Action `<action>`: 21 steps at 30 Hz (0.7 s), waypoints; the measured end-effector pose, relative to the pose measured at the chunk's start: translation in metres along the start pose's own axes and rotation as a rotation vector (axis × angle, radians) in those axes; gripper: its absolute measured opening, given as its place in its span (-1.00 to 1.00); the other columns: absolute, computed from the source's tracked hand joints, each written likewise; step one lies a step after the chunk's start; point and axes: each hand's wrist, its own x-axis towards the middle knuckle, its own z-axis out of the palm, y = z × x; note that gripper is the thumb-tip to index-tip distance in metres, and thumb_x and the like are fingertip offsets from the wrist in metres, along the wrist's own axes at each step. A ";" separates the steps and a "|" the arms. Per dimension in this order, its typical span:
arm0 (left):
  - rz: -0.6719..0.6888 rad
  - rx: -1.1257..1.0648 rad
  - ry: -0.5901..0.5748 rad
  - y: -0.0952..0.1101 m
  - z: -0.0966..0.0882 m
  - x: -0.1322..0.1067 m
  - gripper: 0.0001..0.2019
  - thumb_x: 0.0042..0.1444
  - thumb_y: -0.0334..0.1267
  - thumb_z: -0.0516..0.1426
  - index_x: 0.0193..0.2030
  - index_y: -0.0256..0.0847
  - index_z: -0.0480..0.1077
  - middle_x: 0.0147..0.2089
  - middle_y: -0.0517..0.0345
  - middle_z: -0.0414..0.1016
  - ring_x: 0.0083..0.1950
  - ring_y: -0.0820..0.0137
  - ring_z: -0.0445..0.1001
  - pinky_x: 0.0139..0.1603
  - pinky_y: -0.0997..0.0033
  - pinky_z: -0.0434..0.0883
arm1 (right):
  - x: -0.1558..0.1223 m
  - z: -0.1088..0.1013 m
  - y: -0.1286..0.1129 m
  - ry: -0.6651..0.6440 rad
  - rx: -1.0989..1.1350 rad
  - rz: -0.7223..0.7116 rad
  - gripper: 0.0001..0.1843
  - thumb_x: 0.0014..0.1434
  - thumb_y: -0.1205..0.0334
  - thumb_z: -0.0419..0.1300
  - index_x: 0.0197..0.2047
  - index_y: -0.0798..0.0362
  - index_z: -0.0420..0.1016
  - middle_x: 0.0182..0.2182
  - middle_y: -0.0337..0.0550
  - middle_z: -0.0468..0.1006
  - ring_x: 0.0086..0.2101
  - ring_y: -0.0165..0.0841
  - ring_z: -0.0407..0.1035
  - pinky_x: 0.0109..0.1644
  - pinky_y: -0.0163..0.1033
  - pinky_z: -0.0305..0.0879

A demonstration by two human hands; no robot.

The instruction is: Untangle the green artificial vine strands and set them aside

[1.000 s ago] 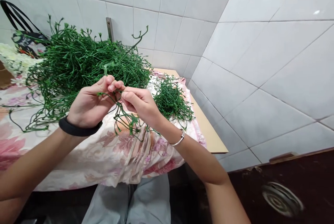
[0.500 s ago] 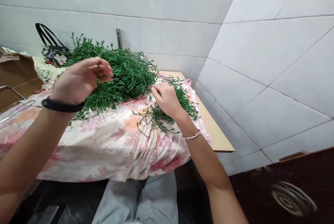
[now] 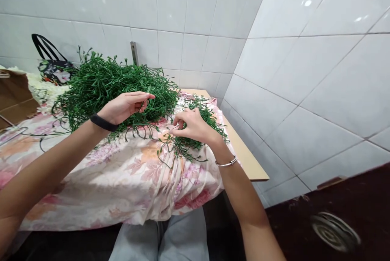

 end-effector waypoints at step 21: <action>0.441 0.084 0.168 -0.010 0.014 -0.018 -0.82 -0.03 -0.20 0.17 -0.33 -0.27 0.44 -0.54 0.23 0.36 -0.60 0.57 0.36 -0.59 0.55 0.33 | 0.046 0.003 -0.032 -0.041 0.489 -0.087 -0.65 -0.01 0.03 0.18 -0.24 0.12 0.39 -0.37 -0.20 0.45 -0.39 -0.50 0.28 -0.35 -0.35 0.18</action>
